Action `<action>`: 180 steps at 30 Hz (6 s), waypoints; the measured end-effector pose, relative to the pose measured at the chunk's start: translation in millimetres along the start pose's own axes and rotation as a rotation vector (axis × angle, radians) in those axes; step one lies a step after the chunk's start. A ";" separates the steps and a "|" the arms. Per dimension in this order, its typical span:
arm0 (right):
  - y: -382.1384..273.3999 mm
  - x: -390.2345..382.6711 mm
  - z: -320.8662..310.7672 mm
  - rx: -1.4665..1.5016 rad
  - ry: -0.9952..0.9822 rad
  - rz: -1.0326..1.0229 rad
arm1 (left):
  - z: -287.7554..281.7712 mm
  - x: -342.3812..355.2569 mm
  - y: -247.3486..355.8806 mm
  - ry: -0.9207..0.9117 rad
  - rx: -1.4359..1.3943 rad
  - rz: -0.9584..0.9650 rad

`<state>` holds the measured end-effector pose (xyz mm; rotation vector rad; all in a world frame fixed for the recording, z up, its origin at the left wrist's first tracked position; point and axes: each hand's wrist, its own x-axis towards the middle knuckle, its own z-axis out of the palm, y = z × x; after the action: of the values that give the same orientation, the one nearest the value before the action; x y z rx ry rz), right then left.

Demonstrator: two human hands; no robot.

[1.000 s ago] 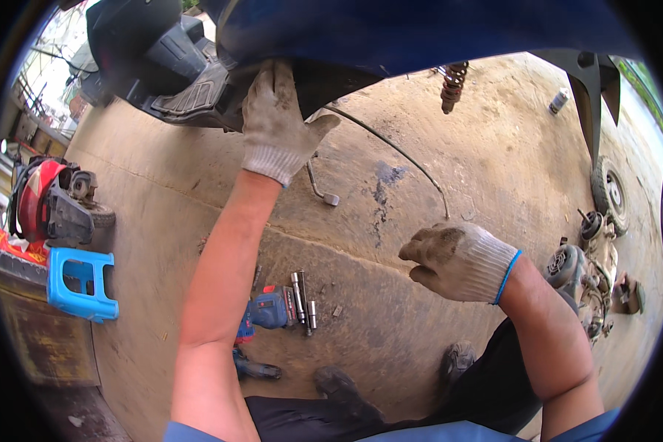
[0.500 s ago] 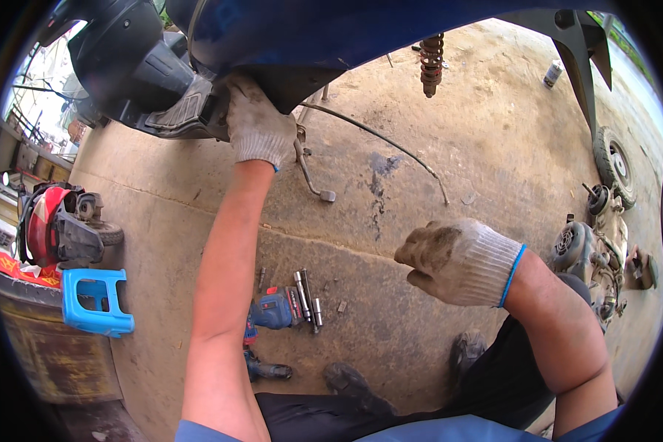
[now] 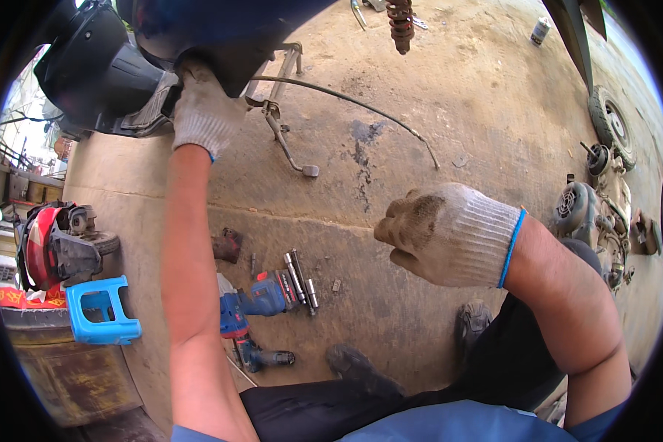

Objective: Disassembling and repairing various components of a motorcycle engine and body.

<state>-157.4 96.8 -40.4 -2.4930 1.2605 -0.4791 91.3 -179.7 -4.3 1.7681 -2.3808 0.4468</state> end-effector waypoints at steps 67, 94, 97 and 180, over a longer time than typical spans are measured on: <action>36.0 202.6 110.6 1.412 0.652 0.544 | -54.8 -16.8 -64.6 -0.396 -0.622 -0.191; 57.6 230.4 63.2 1.473 0.506 0.460 | -36.0 -89.0 18.9 -0.211 -0.898 -0.448; 59.3 227.9 64.2 1.477 0.500 0.475 | -27.6 -92.5 27.3 -0.228 -0.857 -0.431; 95.6 309.0 61.1 1.509 0.709 0.494 | 1.9 -72.3 21.5 -0.255 -0.735 -0.518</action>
<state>-27.2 -202.1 -86.5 -0.7305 0.9590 -1.4921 92.5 -108.9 -30.1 1.9881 -1.7267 -0.6602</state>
